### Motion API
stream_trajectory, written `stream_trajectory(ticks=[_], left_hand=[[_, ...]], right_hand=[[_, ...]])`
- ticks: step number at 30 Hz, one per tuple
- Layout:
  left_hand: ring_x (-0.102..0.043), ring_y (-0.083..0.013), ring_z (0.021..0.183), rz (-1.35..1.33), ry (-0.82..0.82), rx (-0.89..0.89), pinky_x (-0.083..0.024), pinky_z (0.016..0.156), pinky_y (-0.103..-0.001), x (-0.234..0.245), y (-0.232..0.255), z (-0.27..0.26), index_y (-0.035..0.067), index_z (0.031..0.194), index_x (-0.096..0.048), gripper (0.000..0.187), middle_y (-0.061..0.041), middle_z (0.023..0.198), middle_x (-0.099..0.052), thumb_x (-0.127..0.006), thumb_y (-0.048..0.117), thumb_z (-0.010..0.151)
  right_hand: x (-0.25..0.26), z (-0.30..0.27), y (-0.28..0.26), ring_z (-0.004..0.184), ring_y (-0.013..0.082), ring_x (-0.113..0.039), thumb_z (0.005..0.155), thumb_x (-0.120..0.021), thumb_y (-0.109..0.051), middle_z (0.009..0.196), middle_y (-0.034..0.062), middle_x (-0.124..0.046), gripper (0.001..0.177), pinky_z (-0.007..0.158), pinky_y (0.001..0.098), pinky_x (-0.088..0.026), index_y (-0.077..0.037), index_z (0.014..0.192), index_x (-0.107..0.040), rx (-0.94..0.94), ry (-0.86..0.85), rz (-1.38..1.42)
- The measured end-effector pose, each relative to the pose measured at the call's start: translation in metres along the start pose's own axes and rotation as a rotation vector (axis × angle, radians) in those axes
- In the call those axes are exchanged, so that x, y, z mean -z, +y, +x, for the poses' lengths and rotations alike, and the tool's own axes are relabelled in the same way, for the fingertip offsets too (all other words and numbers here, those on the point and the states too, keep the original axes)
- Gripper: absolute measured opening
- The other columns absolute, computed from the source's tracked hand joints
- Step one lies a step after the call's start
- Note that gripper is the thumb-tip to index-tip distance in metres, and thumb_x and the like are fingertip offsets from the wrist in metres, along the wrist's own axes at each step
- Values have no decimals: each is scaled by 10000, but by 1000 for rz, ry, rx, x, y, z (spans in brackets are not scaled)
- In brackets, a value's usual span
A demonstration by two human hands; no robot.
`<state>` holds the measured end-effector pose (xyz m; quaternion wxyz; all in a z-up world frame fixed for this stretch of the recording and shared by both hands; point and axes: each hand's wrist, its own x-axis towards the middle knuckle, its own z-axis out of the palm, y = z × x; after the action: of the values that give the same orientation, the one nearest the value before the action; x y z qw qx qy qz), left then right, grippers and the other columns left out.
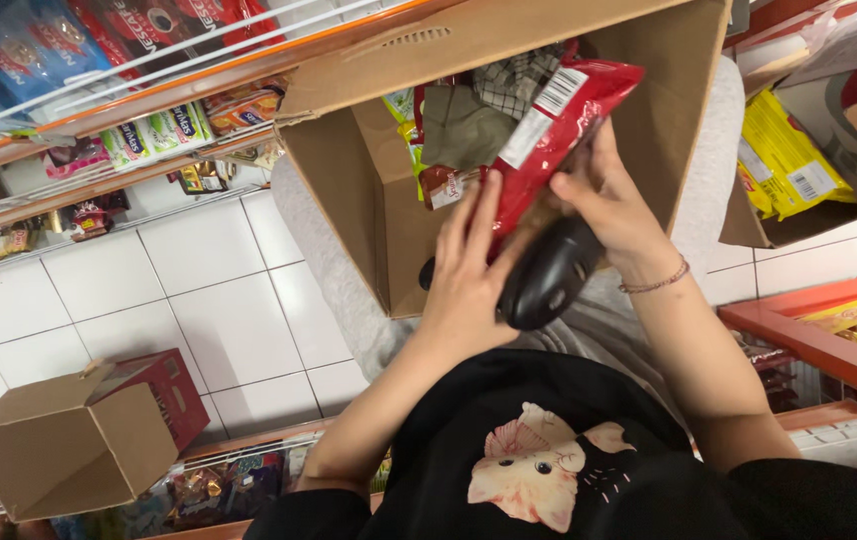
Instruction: The person sits on the floor in a store aisle and restocks shelves with various snack items. They take packages from a cardboard box, wipe them with a cloth, scan the barcodes with a handheld scanner, and place them on the shelf.
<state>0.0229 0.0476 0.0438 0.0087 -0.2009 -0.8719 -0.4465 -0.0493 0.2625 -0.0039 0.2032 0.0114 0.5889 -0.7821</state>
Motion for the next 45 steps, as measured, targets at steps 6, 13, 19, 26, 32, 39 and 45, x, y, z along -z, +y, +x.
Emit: stream_trajectory(ticks=[6, 13, 19, 26, 32, 39, 45], left_hand=[[-576, -363, 1382, -312, -73, 17, -501, 1136, -465, 7, 4, -8, 16, 1264, -624, 604, -160, 1492, -522, -811, 193, 717], [-705, -328, 1025, -317, 131, 121, -601, 881, -380, 15, -3, 8, 1, 1156, -661, 426, -108, 1112, -642, -778, 96, 758], [-701, -342, 879, -3, 142, 26, -568, 758, -434, 45, -13, 16, -2, 1092, -606, 503, -127, 1156, -613, -840, 218, 704], [-702, -329, 840, 17, 143, -19, -562, 728, -437, 35, -17, 11, 19, 1079, -620, 498, -106, 1116, -604, -854, 245, 702], [-689, -379, 838, -96, 131, 85, -554, 706, -436, 36, -17, 5, -11, 1070, -626, 534, -146, 1137, -619, -838, 212, 633], [-608, -311, 1320, -609, 142, 45, -483, 1125, -366, 40, -21, 4, 8, 1252, -646, 517, -184, 1463, -519, -812, 113, 774], [-293, -383, 1534, -595, 151, -85, -245, 1278, -424, 41, -28, -3, 7, 1271, -637, 608, -211, 1518, -451, -843, 104, 707]], right_hand=[[3, 7, 9, 1273, 269, -651, 1029, -634, -81, 1343, 109, -645, 486, 1092, 417, -564, -17, 1472, -443, 35, -8, 163], [2, 0, 5, 1302, 145, -574, 987, -657, 4, 1381, 51, -605, 559, 1153, 358, -467, -19, 1499, -433, 150, 78, -179], [29, -7, -30, 1229, 104, -569, 895, -761, -27, 1327, 28, -627, 665, 1104, 320, -465, -11, 1498, -480, 63, -139, -417], [30, -8, -44, 1154, 94, -594, 893, -768, -57, 1256, 31, -657, 656, 1049, 305, -494, -9, 1484, -489, 54, -183, -540], [24, -6, -40, 1284, 142, -553, 953, -649, -136, 1408, 94, -583, 646, 1121, 302, -453, -10, 1539, -407, -1, -152, -281], [-22, -4, -29, 1578, 223, -317, 922, -470, 24, 1731, 129, -290, 790, 1274, 314, -274, -29, 1673, -230, 80, -154, -218], [-79, -19, -35, 1244, 220, -501, 763, -816, -57, 1393, 99, -497, 1054, 1042, 322, -444, -67, 1632, -220, 303, 22, -741]])
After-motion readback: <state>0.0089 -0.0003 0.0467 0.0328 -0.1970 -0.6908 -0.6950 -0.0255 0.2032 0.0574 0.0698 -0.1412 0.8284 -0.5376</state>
